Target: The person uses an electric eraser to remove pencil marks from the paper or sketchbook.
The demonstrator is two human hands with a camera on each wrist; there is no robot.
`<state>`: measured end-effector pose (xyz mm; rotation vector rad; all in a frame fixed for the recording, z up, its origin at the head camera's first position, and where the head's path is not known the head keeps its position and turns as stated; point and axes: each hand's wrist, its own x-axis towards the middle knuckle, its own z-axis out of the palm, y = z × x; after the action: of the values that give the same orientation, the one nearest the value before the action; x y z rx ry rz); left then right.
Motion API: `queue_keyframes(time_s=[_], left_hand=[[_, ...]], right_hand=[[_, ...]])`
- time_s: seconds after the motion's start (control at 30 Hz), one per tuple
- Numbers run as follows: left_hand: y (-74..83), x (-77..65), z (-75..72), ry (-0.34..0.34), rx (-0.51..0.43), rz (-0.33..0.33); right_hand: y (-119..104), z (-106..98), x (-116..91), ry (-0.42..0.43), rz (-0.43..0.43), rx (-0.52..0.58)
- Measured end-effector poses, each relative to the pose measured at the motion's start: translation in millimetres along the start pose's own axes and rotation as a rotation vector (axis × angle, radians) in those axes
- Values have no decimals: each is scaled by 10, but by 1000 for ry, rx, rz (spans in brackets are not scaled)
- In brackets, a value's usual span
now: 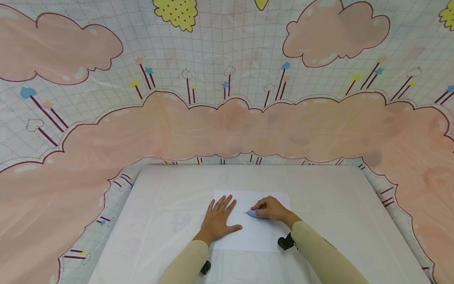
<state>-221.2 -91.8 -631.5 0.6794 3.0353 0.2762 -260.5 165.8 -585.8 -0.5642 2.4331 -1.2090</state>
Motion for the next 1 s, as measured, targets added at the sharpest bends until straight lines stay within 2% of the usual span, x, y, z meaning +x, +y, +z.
queue_keyframes(time_s=[0.13, 0.37, 0.73, 1.0], left_hand=[[21, 4, -39, -29, 2, -12], [4, 5, 1, 15, 6, 7], [25, -4, -39, -37, -1, -19], [11, -7, -11, 1, 14, -1]], right_hand=[[8, -12, -2, 0, 8, 1], [57, -40, -37, 15, 20, -9], [80, -88, -93, 10, 4, 12], [66, -47, -62, 10, 8, 13]])
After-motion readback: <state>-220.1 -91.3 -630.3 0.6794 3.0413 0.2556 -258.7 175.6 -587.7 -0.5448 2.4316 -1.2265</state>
